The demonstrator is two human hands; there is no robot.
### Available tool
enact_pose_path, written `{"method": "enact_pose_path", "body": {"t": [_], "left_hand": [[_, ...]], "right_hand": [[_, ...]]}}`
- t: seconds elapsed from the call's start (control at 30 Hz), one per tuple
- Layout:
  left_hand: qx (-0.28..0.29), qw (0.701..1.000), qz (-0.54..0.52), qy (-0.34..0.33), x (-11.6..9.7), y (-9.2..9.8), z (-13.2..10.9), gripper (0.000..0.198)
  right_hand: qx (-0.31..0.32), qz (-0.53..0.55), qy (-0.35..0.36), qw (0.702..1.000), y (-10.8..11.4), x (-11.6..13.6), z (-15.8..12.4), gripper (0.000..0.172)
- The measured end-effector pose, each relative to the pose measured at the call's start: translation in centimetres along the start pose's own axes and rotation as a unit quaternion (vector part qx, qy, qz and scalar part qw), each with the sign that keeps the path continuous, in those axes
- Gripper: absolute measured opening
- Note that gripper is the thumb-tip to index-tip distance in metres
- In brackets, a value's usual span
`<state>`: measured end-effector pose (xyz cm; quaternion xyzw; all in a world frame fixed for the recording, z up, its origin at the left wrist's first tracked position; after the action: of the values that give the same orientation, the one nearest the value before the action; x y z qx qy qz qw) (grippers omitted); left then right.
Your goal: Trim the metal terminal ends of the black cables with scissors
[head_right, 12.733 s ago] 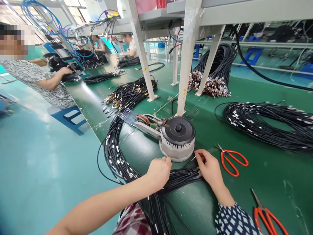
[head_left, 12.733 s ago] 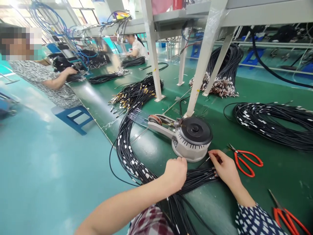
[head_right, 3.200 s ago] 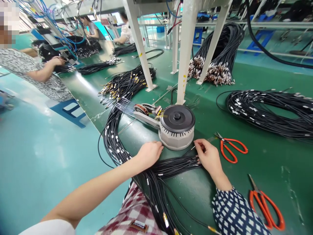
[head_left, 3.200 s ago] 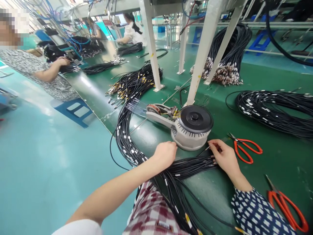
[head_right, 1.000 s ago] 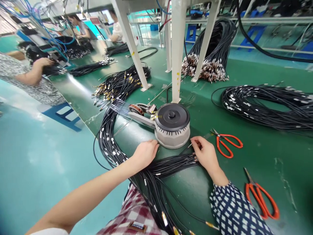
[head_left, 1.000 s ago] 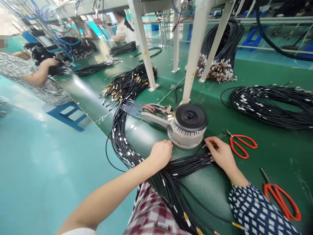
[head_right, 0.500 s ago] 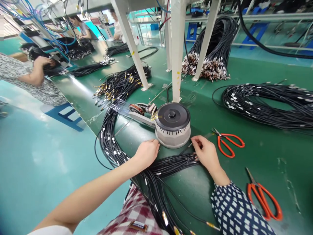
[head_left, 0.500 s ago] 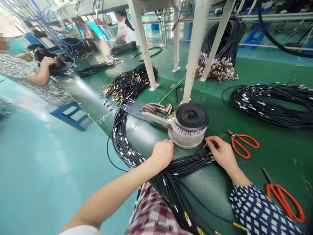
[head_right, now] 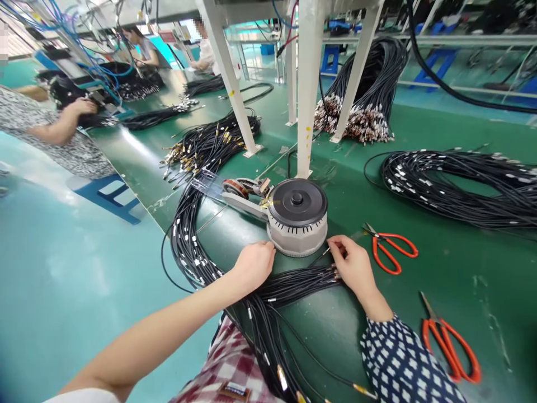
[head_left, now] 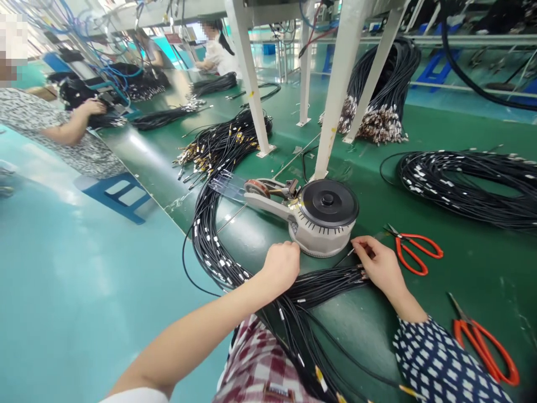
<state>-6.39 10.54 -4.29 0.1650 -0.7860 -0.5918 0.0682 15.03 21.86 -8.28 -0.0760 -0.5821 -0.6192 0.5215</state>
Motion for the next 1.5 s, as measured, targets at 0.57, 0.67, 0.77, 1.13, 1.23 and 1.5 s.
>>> {"method": "enact_pose_path", "body": {"t": [0.57,0.67,0.77,1.13,1.23,1.5], "left_hand": [[0.013,0.999,0.005,-0.037,-2.0,-0.6,-0.5,0.023],[0.012,0.999,0.0,-0.032,-1.8,-0.4,-0.5,0.023],[0.003,1.0,0.003,-0.011,-0.5,0.0,-0.3,0.027],[0.005,1.0,0.001,-0.03,-0.9,-0.5,-0.4,0.024],[-0.01,1.0,0.006,-0.003,0.9,0.0,0.1,0.03],[-0.005,1.0,0.004,-0.028,-2.2,-0.8,-0.8,0.027]], "right_hand": [[0.004,0.002,-0.008,1.0,0.0,-0.2,0.1,0.027],[0.004,0.003,-0.005,1.0,0.0,0.0,0.1,0.028],[0.001,0.0,-0.001,1.0,0.1,0.0,0.0,0.028],[0.0,-0.007,0.006,1.0,-0.1,-0.3,0.0,0.029],[0.0,-0.006,0.006,1.0,0.0,-0.3,-0.1,0.029],[0.004,-0.004,-0.002,1.0,-0.1,-0.3,-0.1,0.026]]}}
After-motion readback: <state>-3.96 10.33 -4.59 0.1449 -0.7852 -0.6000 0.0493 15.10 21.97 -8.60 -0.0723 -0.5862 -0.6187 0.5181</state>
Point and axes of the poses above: each hand's wrist, its own z-axis towards the middle knuckle, its own y-axis out of the back of the hand, x = y × z, the point moved 3 cm from there along z, towards the middle knuckle, and after that the axes turned 11 degrees about y, right-handed, at the moved point
